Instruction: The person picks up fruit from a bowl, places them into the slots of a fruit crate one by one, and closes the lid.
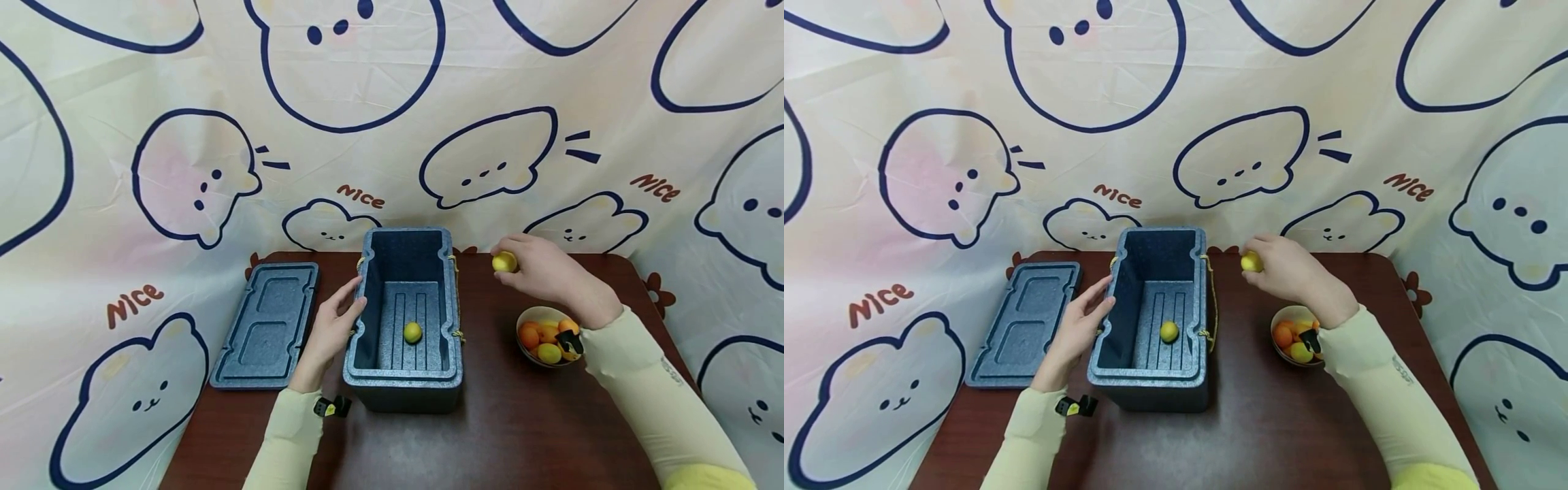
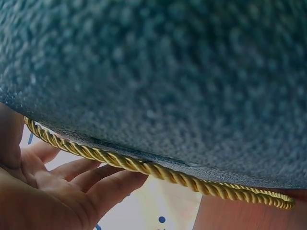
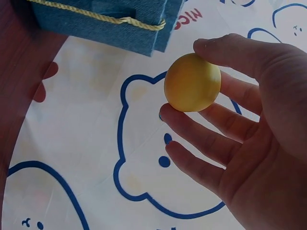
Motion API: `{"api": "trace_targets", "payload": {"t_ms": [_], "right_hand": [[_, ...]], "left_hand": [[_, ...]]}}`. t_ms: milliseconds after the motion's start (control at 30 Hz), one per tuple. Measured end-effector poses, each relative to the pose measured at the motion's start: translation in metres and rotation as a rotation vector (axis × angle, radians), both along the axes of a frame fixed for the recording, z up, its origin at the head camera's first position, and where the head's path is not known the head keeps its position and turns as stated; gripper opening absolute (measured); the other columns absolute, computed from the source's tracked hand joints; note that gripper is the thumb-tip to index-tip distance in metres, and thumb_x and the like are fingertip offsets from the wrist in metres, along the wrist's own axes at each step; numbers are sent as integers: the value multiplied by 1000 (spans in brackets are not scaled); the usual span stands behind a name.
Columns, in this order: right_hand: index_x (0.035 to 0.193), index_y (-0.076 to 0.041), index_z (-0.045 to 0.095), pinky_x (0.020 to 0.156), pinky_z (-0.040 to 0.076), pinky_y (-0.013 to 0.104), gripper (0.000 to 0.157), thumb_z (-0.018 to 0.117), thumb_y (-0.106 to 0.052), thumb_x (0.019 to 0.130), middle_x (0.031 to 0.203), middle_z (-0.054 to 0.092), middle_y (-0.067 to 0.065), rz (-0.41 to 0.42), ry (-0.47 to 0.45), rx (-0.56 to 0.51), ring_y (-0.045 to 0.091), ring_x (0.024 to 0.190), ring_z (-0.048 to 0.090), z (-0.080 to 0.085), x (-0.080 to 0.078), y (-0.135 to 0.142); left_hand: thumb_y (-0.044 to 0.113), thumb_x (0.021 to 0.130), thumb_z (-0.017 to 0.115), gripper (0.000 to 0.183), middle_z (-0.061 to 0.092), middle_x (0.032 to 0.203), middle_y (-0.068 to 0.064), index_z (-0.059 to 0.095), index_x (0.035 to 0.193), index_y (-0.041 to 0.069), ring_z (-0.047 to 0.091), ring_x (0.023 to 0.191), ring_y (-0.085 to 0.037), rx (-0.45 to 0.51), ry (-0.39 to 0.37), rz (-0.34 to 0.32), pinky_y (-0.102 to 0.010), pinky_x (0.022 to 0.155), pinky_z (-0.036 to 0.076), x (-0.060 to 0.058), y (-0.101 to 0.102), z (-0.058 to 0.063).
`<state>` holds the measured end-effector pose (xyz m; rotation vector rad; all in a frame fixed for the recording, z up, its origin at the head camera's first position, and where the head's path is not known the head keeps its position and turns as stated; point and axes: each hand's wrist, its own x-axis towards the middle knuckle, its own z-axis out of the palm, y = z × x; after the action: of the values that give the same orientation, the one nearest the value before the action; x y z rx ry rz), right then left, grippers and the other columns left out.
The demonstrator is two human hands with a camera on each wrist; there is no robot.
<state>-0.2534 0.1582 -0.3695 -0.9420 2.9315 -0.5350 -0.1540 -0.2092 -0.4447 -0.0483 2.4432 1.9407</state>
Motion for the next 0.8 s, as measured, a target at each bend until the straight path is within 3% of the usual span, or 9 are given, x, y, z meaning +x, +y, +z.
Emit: {"api": "trace_targets", "payload": {"t_ms": [67,200,600,800], "right_hand": [[117,-8,67,82,54,45,29,74,-20,92,115,65,12,10,0,-2,28,89,58,2,0,-3],[118,-9,67,82,54,45,28,73,-21,93,115,66,12,24,6,-2,28,90,58,6,-1,-11],[117,-11,68,86,54,42,28,76,-17,91,115,66,10,74,18,-10,27,93,58,16,-4,-33],[115,-12,68,80,52,37,28,77,-18,90,113,65,6,91,37,-5,24,90,57,23,-7,-41]], "left_hand": [[20,106,56,49,36,160,-11,45,154,15,39,143,-30,5,8,2,-53,111,38,-3,-3,-9],[24,105,58,48,39,158,-8,48,152,19,43,141,-28,8,36,-2,-52,109,40,-5,-5,-16],[24,105,58,49,39,158,-8,48,152,18,43,141,-28,5,47,-5,-52,109,40,-4,-6,-15],[25,105,59,48,40,158,-8,49,151,20,44,141,-28,-2,58,1,-53,109,41,-5,-6,-17]]}}
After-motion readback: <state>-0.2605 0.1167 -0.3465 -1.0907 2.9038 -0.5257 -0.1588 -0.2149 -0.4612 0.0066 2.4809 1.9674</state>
